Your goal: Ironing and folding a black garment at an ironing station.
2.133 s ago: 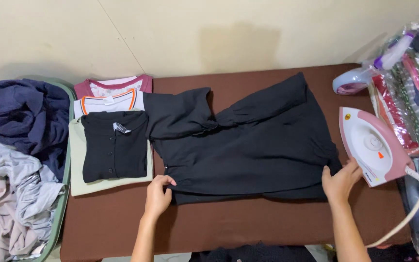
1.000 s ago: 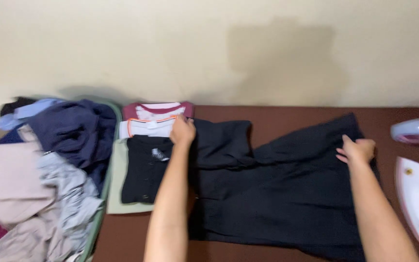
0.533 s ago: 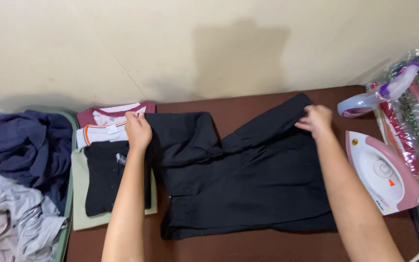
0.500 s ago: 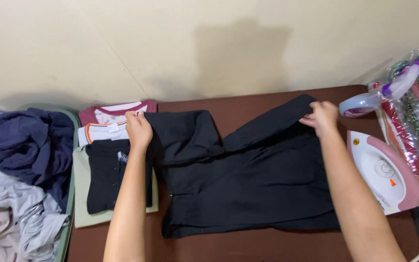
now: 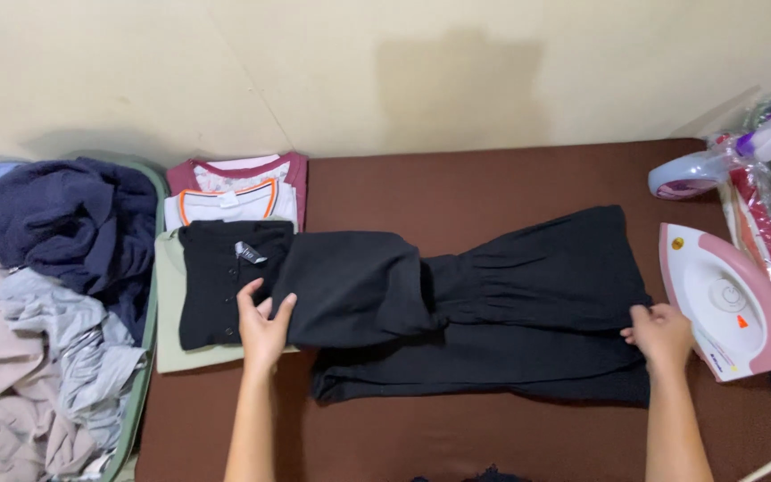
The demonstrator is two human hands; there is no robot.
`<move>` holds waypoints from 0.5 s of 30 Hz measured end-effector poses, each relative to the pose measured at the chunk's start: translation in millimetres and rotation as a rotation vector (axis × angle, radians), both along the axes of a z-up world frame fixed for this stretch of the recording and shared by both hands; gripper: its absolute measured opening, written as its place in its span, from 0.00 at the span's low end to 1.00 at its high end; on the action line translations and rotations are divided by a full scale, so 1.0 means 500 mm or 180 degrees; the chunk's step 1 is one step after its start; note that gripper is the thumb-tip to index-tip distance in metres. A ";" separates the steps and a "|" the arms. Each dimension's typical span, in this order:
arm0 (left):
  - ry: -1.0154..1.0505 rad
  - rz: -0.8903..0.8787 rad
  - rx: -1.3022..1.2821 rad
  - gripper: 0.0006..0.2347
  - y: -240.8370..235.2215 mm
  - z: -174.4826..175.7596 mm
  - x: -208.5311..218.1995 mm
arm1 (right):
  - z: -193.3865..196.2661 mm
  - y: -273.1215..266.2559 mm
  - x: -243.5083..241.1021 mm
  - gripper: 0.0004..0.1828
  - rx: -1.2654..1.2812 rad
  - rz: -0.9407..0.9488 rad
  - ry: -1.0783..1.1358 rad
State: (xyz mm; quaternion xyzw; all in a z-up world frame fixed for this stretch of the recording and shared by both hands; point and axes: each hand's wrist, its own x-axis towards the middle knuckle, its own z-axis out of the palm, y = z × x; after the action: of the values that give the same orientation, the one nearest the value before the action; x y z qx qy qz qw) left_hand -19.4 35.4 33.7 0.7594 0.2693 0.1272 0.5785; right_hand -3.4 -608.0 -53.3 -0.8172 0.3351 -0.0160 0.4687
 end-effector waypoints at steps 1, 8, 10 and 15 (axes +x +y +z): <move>-0.0045 -0.0182 -0.0176 0.24 -0.002 0.000 -0.010 | 0.007 -0.003 -0.004 0.08 -0.0009 -0.0181 -0.0253; -0.1011 -0.1200 0.0264 0.19 -0.037 0.065 -0.033 | 0.178 0.121 -0.034 0.28 -0.2660 0.0097 -0.0023; -0.0914 -0.1301 0.0550 0.21 -0.064 0.102 -0.034 | 0.239 0.245 0.007 0.24 -0.2625 0.0770 -0.0799; -0.1128 -0.2005 0.1653 0.25 -0.149 0.169 -0.037 | 0.434 0.662 0.121 0.33 -0.1271 0.3484 -0.1927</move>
State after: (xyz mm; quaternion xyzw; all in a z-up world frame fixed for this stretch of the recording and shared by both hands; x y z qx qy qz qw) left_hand -37.7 -39.0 118.4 0.8910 -0.1192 0.1364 0.4163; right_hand 57.1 -277.2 163.6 -0.9003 -0.2851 -0.0663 0.3220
